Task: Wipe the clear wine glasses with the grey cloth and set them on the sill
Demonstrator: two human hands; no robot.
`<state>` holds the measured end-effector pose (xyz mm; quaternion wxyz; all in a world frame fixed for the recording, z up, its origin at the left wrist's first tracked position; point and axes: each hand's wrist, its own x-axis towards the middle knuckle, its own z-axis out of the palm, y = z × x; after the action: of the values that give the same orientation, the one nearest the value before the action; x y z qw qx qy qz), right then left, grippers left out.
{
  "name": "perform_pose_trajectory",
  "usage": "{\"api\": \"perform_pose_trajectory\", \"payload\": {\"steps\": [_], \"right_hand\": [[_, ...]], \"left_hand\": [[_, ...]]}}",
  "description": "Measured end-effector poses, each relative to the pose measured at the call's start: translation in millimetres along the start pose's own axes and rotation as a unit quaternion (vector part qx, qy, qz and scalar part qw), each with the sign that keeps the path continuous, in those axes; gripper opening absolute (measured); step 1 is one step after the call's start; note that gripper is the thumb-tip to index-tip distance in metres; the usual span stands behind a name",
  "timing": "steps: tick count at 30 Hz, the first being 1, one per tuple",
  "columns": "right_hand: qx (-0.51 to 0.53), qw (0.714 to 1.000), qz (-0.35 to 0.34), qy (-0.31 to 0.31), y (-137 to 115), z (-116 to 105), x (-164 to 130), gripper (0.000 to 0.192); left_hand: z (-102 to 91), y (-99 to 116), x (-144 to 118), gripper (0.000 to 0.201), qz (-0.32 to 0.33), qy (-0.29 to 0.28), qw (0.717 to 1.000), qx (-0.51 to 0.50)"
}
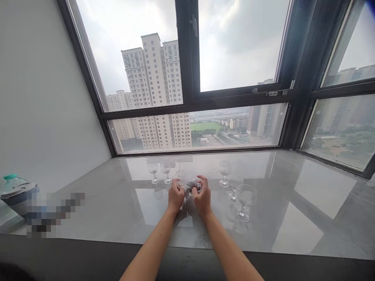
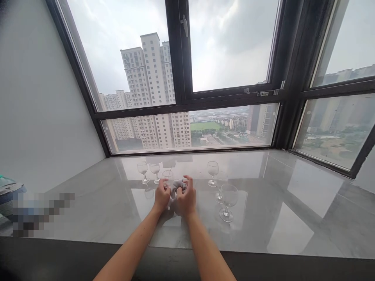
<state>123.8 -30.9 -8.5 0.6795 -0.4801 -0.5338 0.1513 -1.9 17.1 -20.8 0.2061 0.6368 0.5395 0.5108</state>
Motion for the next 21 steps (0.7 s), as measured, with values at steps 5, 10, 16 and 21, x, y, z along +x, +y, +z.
{"api": "perform_pose_trajectory", "payload": {"steps": [5, 10, 16, 21], "right_hand": [[0.014, 1.0, -0.002, 0.02, -4, 2, -2, 0.046], [-0.013, 1.0, -0.017, 0.015, -4, -1, -3, 0.047], [-0.036, 0.999, -0.032, 0.013, -2, 2, -1, 0.047], [-0.069, 0.99, -0.113, 0.055, -26, -13, -11, 0.042]], "left_hand": [[-0.6, 1, 3, 0.034, -0.013, 0.006, 1.0, -0.012], [-0.6, 6, 3, 0.034, -0.012, 0.003, 1.0, -0.008], [0.2, 4, 2, 0.033, 0.006, -0.005, 1.0, -0.023], [0.5, 5, 0, 0.032, 0.022, -0.017, 0.999, -0.023]]}}
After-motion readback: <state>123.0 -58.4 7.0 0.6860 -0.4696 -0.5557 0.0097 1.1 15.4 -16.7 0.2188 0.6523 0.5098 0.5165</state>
